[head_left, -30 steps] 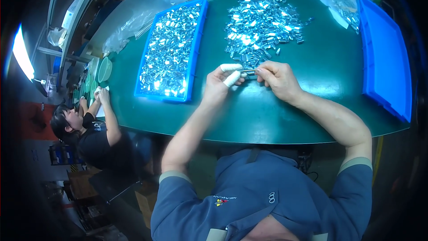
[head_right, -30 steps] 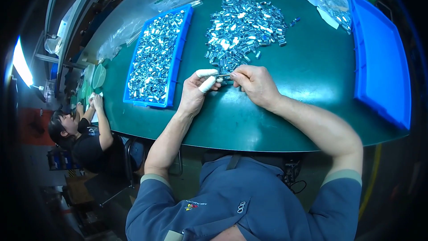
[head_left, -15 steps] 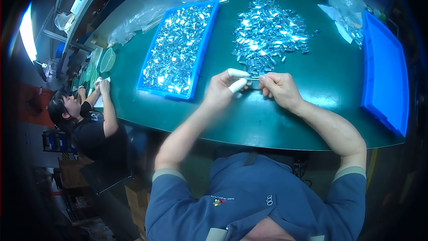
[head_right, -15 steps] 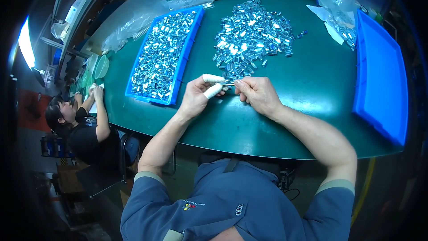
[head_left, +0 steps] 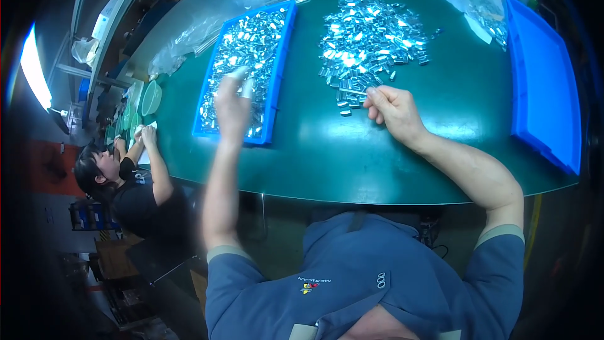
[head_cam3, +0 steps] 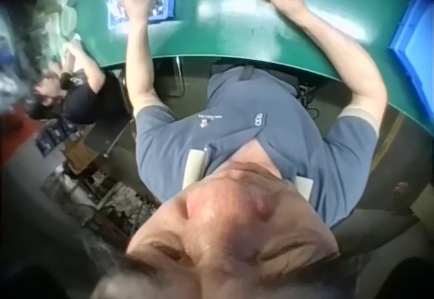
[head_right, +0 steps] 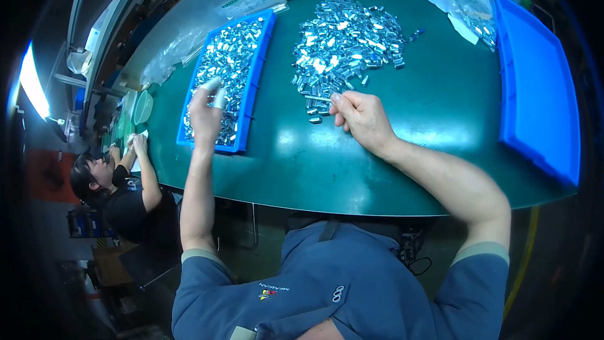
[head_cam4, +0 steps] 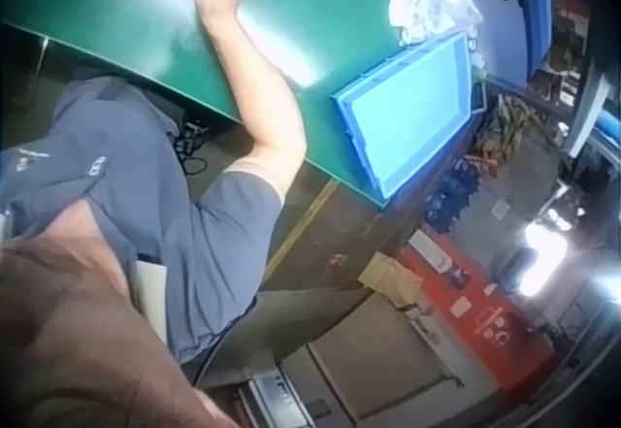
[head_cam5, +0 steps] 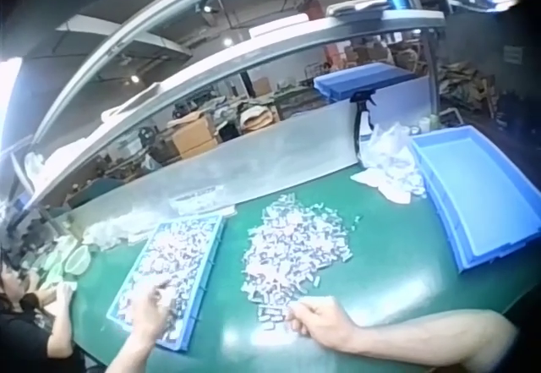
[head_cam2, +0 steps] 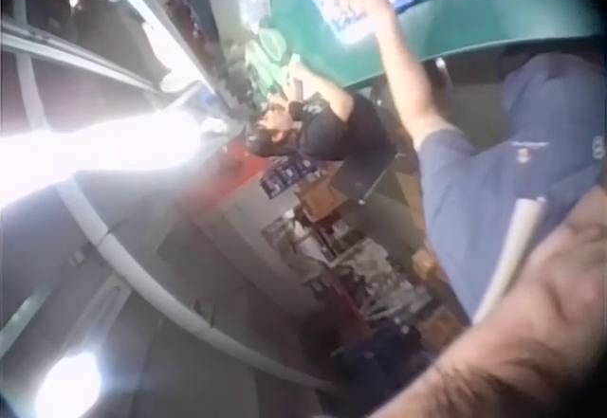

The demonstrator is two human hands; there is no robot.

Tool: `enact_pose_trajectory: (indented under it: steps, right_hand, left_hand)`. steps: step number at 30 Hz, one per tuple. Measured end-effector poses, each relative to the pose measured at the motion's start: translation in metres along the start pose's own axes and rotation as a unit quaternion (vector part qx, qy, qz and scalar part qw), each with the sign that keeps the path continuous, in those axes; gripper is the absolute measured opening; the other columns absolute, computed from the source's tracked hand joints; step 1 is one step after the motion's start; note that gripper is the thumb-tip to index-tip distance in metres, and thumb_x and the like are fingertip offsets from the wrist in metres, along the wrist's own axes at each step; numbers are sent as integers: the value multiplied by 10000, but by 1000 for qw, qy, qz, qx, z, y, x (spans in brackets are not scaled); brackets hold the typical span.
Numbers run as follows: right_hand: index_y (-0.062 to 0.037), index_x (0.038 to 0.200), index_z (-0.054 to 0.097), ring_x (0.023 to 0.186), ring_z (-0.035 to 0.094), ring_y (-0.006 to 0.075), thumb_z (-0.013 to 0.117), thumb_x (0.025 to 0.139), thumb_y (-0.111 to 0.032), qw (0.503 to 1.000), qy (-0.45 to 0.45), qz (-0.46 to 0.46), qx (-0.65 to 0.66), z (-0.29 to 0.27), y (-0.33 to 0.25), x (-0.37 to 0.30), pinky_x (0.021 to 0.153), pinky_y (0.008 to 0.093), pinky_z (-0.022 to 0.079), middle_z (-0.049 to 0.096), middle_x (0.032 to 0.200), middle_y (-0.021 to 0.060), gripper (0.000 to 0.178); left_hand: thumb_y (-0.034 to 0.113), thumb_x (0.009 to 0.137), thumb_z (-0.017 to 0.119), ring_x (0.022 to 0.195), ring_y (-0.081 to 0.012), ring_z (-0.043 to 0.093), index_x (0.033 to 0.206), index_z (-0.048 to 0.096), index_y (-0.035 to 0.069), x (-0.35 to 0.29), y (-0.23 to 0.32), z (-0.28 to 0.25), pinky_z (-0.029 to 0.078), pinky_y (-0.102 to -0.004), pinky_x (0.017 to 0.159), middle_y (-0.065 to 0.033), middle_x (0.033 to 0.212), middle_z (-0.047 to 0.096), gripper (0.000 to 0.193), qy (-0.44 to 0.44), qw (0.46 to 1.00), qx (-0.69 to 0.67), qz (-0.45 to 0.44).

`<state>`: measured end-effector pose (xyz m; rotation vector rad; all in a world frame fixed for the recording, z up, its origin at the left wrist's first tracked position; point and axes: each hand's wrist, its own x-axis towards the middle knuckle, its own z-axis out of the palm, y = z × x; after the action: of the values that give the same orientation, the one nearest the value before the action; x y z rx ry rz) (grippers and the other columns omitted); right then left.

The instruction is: The person assembles small metal parts onto an assembly strip by hand, taking the parts from component trays and blue plastic bins and placing them on the strip with tweezers.

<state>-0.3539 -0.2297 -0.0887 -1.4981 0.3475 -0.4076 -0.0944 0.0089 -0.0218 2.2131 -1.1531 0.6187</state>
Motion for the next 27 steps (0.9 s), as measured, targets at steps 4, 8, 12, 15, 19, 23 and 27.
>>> enact_pose_trajectory:
  steps: [4, 8, 12, 15, 19, 23, 27]
  right_hand:
    - [-26, 883, 697, 620, 544, 57, 556, 1070, -310, 1000, 9, 0, 9, -1, -2, -1, 570, 220, 432, 640, 711, 7, 369]
    - [-28, 884, 698, 619, 541, 55, 560, 1068, -305, 1000, 13, -6, 14, -1, -1, -2, 575, 218, 435, 643, 715, 7, 361]
    - [-28, 888, 701, 618, 542, 53, 562, 1066, -294, 1000, -9, -1, -2, 1, -3, -3, 569, 225, 446, 646, 719, 2, 349]
    - [-22, 899, 704, 625, 553, 55, 568, 1060, -281, 999, -36, -11, -38, 0, -4, -4, 562, 234, 450, 654, 723, 5, 334]
    - [-6, 908, 704, 635, 567, 60, 592, 1040, -240, 994, -59, -32, -87, -3, -2, -4, 562, 246, 449, 666, 724, 19, 290]
    - [2, 903, 703, 636, 569, 66, 605, 1026, -214, 993, -66, -26, -97, -2, -5, -3, 572, 255, 451, 666, 722, 21, 267]
    - [-6, 881, 711, 622, 587, 91, 624, 1001, -222, 992, -66, -45, -100, 0, -1, -2, 573, 286, 458, 678, 705, 38, 263]
  left_hand:
    - [58, 838, 793, 930, -297, 692, 1072, 726, 47, -38, 91, 39, 553, -375, 814, -126, 993, 714, 244, -138, 970, -147, 133]
    - [75, 822, 805, 907, -309, 665, 1035, 720, 51, -55, 134, 47, 541, -389, 778, -119, 949, 676, 231, -193, 966, -99, 141]
    - [31, 822, 792, 867, -290, 663, 983, 693, 38, -60, 127, 53, 539, -386, 752, -114, 929, 675, 189, -173, 971, -132, 102]
    - [-10, 859, 763, 821, -211, 667, 984, 672, 21, -66, 115, 56, 531, -309, 709, -91, 940, 686, 158, -144, 968, -201, 42]
    - [-8, 884, 751, 832, -164, 661, 1018, 669, 12, -65, 115, 55, 526, -283, 723, -75, 971, 695, 158, -133, 954, -269, -25]
    - [-7, 885, 750, 845, -165, 669, 1022, 672, 11, -62, 117, 53, 528, -282, 734, -80, 994, 703, 158, -118, 953, -276, -24]
    - [-19, 866, 757, 863, -194, 682, 997, 675, 9, -59, 116, 51, 540, -299, 751, -97, 981, 708, 157, -108, 956, -272, 2]
